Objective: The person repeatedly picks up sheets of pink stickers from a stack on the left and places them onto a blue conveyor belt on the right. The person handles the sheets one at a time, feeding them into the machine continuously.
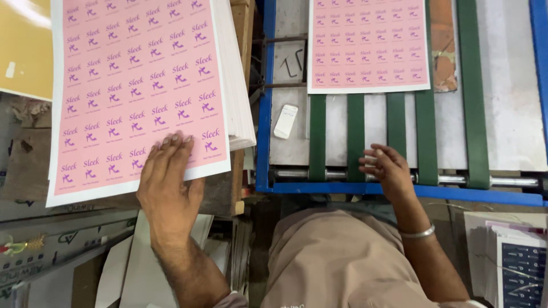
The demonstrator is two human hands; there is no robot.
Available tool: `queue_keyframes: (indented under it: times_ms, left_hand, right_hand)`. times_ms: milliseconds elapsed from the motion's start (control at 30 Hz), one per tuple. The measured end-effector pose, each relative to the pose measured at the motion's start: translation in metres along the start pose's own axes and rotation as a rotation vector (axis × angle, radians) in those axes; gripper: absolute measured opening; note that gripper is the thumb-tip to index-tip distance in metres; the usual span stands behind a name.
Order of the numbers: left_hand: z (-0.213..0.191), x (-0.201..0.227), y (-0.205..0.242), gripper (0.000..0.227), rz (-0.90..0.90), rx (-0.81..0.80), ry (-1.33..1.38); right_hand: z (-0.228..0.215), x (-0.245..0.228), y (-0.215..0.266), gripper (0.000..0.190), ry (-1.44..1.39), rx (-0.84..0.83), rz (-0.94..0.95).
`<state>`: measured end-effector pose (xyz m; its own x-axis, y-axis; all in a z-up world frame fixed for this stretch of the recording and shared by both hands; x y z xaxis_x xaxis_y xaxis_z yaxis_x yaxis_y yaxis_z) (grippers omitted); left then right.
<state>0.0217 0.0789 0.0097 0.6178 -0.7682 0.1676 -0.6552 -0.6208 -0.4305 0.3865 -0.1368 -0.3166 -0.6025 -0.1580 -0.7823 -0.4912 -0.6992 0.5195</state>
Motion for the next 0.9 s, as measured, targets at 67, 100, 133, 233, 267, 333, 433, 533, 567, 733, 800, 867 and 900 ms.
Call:
queue_keyframes:
  times_ms: [67, 100, 133, 233, 267, 333, 433, 533, 567, 733, 800, 867, 900]
  left_hand:
    - [0.0, -0.002, -0.001, 0.057, 0.012, -0.005, -0.002]
    - [0.0, -0.003, 0.002, 0.055, 0.008, -0.013, -0.004]
    - [0.0, -0.004, 0.004, 0.053, 0.005, -0.021, -0.006]
    - [0.0, -0.01, 0.006, 0.055, 0.005, -0.038, 0.027]
    - [0.0, -0.011, 0.006, 0.057, 0.006, -0.041, 0.042]
    - [-0.002, -0.018, 0.004, 0.052, 0.015, -0.055, 0.003]
    - [-0.011, -0.037, 0.002, 0.039, -0.108, -0.025, 0.172]
    - [-0.032, -0.024, -0.012, 0.033, 0.005, 0.253, 0.177]
    - [-0.04, -0.01, -0.017, 0.032, 0.102, 0.374, 0.135]
    - [0.037, 0.116, -0.024, 0.059, 0.23, -0.099, -0.096]
    - [0.055, 0.167, -0.025, 0.051, 0.382, -0.125, -0.289]
    - [0.045, 0.181, -0.02, 0.059, 0.377, -0.156, -0.052]
    - [0.037, 0.182, -0.02, 0.065, 0.379, -0.166, 0.062]
  right_hand:
    - [-0.006, 0.001, 0.004, 0.045, 0.01, 0.0, 0.003]
    - [-0.013, 0.002, 0.01, 0.045, 0.008, 0.004, 0.002]
    - [-0.02, 0.003, 0.016, 0.045, 0.006, 0.007, 0.001]
    - [-0.037, -0.002, 0.028, 0.044, 0.031, 0.05, -0.044]
    - [-0.041, -0.005, 0.029, 0.045, 0.032, 0.066, -0.038]
    - [-0.043, -0.008, 0.031, 0.045, 0.029, 0.107, -0.023]
    - [-0.028, -0.019, 0.038, 0.047, 0.029, 0.06, -0.04]
    - [0.019, -0.045, 0.042, 0.048, 0.065, -0.073, -0.07]
    - [0.045, -0.057, 0.046, 0.048, 0.074, -0.199, -0.111]
    - [0.164, -0.101, 0.1, 0.058, -0.011, -0.842, -0.329]
    - [0.181, -0.097, 0.095, 0.054, -0.196, -0.704, -0.127]
    - [0.175, -0.091, 0.086, 0.051, -0.327, -0.522, -0.033]
    - [0.167, -0.091, 0.075, 0.049, -0.367, -0.417, -0.052]
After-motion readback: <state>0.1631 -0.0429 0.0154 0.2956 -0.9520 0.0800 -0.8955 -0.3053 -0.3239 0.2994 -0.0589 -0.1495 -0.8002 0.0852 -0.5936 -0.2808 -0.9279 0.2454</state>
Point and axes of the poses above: each hand's wrist, its own y-axis away from the middle knuckle, its own z-axis out of the palm, x = y × z, the point moved 7 cm from there along -y, towards the middle knuckle, and after that the axes turned 6 degrees about z, right-handed, at the moved point
